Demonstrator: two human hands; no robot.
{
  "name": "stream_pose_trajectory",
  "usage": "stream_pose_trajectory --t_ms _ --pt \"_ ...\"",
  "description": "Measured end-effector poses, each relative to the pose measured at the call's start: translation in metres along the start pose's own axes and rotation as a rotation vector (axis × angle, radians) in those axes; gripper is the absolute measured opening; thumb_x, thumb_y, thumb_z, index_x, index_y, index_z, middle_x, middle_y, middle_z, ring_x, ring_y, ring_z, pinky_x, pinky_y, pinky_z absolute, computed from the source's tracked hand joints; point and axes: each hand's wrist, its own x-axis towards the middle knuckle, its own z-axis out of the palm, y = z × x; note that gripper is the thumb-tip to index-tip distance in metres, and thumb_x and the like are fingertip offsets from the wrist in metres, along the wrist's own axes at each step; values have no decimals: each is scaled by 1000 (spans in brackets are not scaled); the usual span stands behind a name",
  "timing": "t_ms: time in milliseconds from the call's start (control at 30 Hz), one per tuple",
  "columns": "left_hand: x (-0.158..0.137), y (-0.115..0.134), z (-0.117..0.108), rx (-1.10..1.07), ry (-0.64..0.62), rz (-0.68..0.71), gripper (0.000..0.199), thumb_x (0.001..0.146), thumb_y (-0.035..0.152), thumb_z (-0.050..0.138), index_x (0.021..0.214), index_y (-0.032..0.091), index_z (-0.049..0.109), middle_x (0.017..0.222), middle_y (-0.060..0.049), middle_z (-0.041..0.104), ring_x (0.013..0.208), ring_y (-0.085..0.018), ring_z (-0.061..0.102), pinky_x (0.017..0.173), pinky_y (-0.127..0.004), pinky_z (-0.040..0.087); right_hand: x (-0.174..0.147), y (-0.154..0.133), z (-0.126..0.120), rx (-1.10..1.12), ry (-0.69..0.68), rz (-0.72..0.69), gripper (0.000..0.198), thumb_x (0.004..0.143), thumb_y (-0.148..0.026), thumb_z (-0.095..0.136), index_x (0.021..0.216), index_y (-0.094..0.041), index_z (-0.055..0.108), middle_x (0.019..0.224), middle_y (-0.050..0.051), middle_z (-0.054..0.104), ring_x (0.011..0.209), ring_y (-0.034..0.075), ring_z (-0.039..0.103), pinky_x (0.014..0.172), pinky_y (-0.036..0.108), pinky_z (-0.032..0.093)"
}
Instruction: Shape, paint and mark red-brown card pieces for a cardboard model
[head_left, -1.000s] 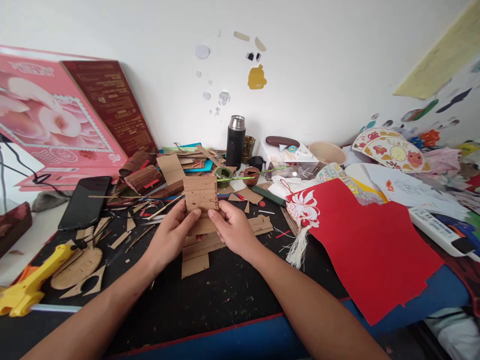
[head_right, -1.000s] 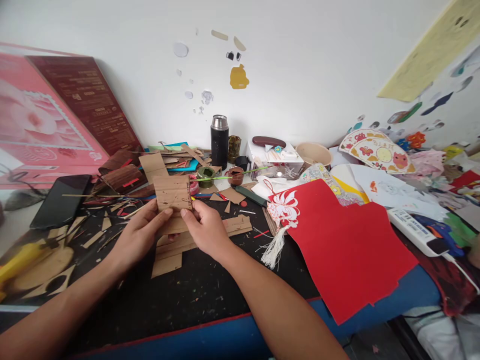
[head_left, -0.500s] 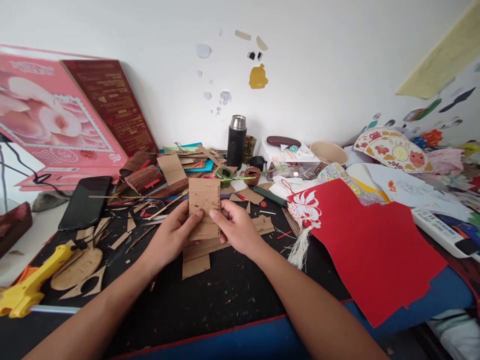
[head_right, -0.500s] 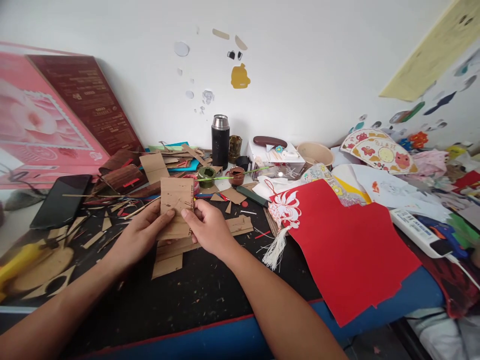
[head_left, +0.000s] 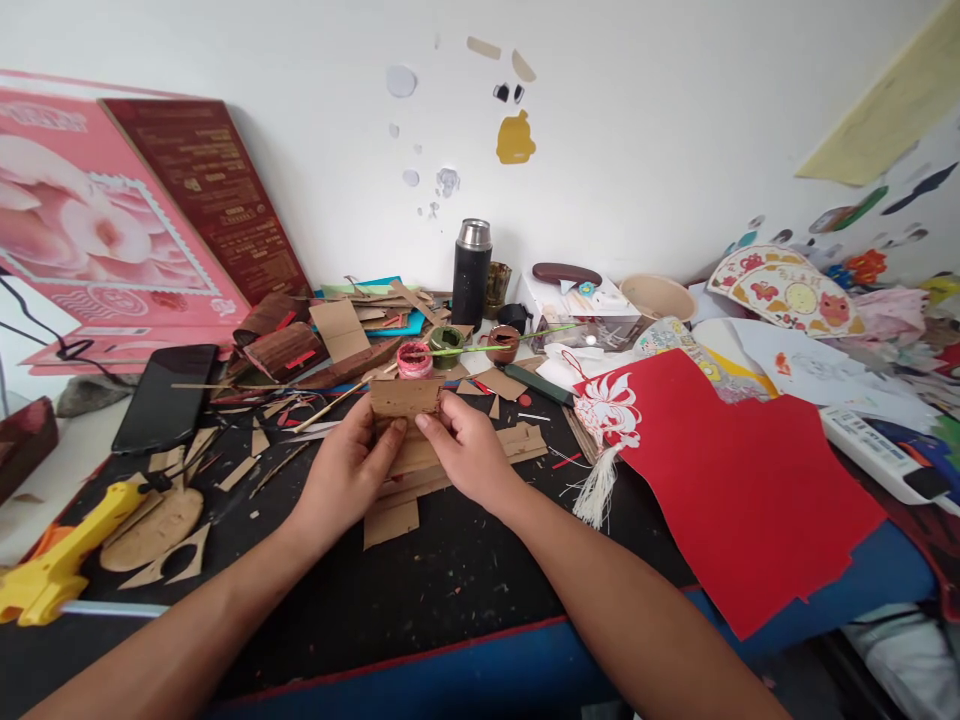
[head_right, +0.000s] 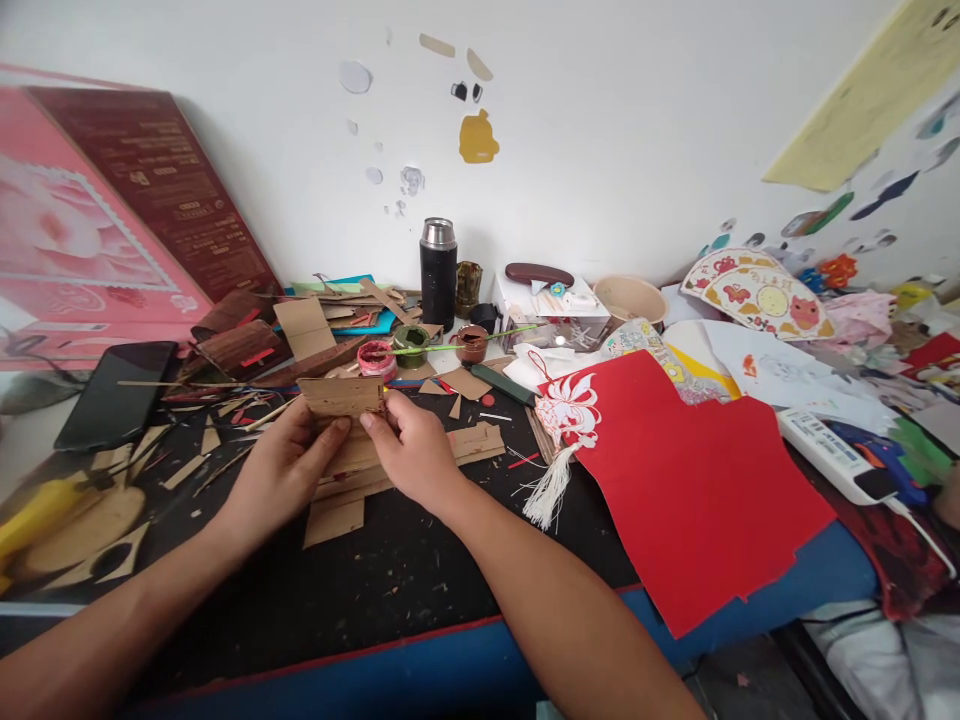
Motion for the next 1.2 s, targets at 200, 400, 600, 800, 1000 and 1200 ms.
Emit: stream_pose_trajectory --t_ms 200,400,600,800,1000,1200 --pt "3 5 -3 -168 -86 -210 62 91 62 79 139 25 65 135 -12 78 105 -35 79 59 -34 65 -1 -5 0 81 -6 40 17 105 -41 64 107 -24 64 76 -1 60 67 18 57 55 26 45" --pt "3 8 -9 -268 -95 -157 63 88 50 87 138 20 65 139 -14 77 123 -37 74 102 -46 64 -5 -14 -1 225 -92 75 20 104 -42 63 111 -23 62 76 -6 58 49 10 46 45 24 43" --pt "4 4 -6 -246 -63 -116 58 88 50 87 133 22 64 142 -14 76 128 -36 72 107 -48 62 -3 -13 0 255 -133 123 18 105 -38 63 112 -23 60 78 -6 59 45 7 45 41 22 42" --pt "3 7 -7 -213 -101 -118 59 88 50 82 137 22 65 136 -13 78 130 -38 71 111 -53 58 -5 -13 1 218 -94 85 12 103 -33 64 111 -25 59 77 -6 58 46 9 45 41 22 42" --pt "3 6 -6 -237 -66 -127 54 86 43 83 134 22 69 136 -11 78 134 -38 68 109 -49 59 -7 -14 4 216 -69 47 11 102 -30 61 111 -25 58 73 -7 54 51 11 44 45 22 39" --pt "-1 8 -3 -300 -47 -139 49 84 43 88 124 24 70 129 -9 80 124 -36 73 100 -46 64 -10 -20 6 266 -79 67 7 103 -31 58 107 -25 55 76 -5 55 55 12 44 47 22 38"
